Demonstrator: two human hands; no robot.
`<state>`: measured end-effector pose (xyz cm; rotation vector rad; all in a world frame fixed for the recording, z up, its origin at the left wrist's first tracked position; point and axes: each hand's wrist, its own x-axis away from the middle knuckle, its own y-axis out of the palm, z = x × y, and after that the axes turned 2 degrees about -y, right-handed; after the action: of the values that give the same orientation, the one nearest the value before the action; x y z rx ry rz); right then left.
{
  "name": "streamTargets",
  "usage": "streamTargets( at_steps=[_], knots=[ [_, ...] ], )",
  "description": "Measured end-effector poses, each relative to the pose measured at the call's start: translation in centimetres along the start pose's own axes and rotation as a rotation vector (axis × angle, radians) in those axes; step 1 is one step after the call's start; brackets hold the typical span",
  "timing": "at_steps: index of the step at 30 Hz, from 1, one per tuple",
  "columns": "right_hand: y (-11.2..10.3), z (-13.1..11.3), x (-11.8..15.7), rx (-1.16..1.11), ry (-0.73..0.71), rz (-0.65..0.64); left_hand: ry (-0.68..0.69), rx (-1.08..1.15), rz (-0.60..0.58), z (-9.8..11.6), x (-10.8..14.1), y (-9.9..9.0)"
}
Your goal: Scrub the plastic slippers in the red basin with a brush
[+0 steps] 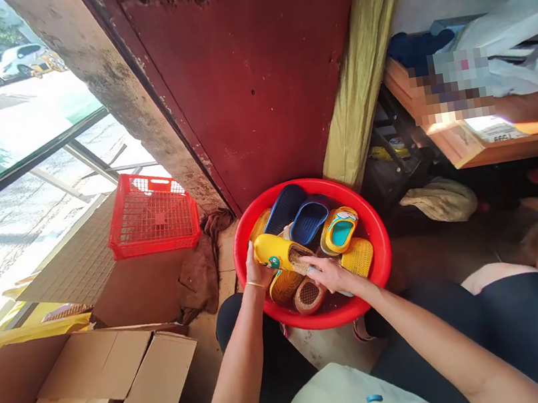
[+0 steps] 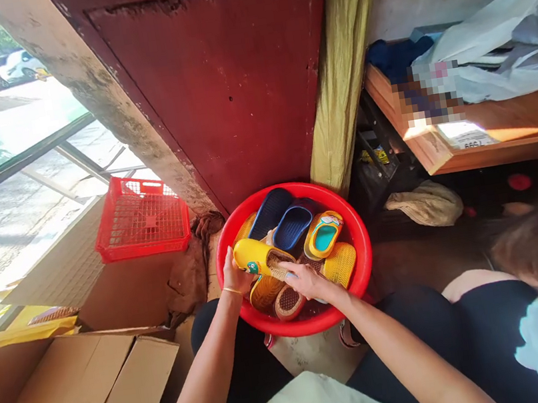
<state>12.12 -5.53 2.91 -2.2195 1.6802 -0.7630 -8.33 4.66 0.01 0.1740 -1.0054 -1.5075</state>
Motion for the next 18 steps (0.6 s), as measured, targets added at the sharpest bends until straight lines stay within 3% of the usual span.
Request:
streamTargets(
  at_steps=[5,8,11,14,18],
  knots=[
    [0.5,1.0,-0.1,-0.484,0.019,-0.042,-0.040,-0.076,-0.163,-1.3,0.4,1.0],
    [0.5,0.1,-1.3,-0.625,0.019,-0.046,-0.100,-0.080,-0.202,-2.2,-0.1,1.9],
    [0.3,-1.5,-3.0,-0.554,0.082,-0.055,-0.128,-0.054,-0.142,-2.5,-1.0,2.3],
    [0.1,-2.9,-4.3,-0.295,0.147,-0.064,-0.157,-0.059,-0.066,-2.8,-1.7,2.0],
    [-0.7,-3.3,-3.2,-0.061,0.105,-0.193,-0.134,-0.062,0.016,-3.4,-2.2,1.0]
  ],
)
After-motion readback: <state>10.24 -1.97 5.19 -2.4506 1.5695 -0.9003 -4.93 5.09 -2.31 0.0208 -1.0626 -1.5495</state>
